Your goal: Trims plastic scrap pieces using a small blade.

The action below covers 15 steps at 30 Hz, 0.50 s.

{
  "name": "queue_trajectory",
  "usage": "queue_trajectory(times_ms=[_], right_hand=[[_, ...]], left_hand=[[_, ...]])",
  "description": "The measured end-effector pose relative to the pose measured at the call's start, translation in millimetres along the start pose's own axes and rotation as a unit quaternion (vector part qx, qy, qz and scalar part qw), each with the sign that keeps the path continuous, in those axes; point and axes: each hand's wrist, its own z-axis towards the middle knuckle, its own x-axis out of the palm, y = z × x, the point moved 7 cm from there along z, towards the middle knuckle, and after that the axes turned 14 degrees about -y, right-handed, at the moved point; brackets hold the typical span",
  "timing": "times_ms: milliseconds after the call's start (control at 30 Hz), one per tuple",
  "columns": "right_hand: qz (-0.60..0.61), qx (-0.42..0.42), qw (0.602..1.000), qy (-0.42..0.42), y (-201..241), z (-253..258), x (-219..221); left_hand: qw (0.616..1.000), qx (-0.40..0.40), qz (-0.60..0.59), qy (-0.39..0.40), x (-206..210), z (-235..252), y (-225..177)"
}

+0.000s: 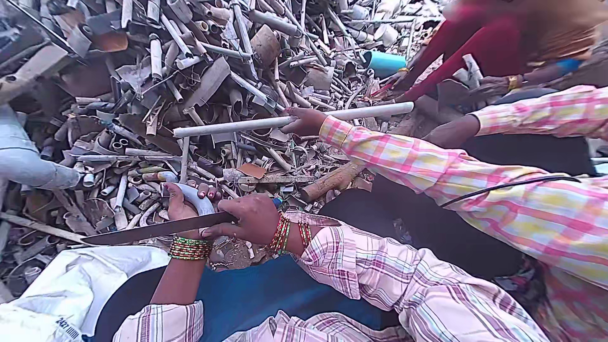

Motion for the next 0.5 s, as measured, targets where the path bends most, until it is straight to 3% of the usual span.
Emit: queue_trajectory(times_ms=[100, 267, 500], right_hand=[[-0.004, -0.017, 0.996, -0.088, 0, 1, -7], [0.002, 0.043, 0.999, -0.027, -13, -4, 1], [-0.005, -0.062, 0.995, -0.076, 2, -9, 3]], left_hand=[[1.0, -0.006, -0.007, 0.009, 5, -5, -2], [0.997, -0.012, 0.009, 0.076, 13, -11, -2], [0.993, 0.024, 0.111, -0.043, 7, -8, -2]])
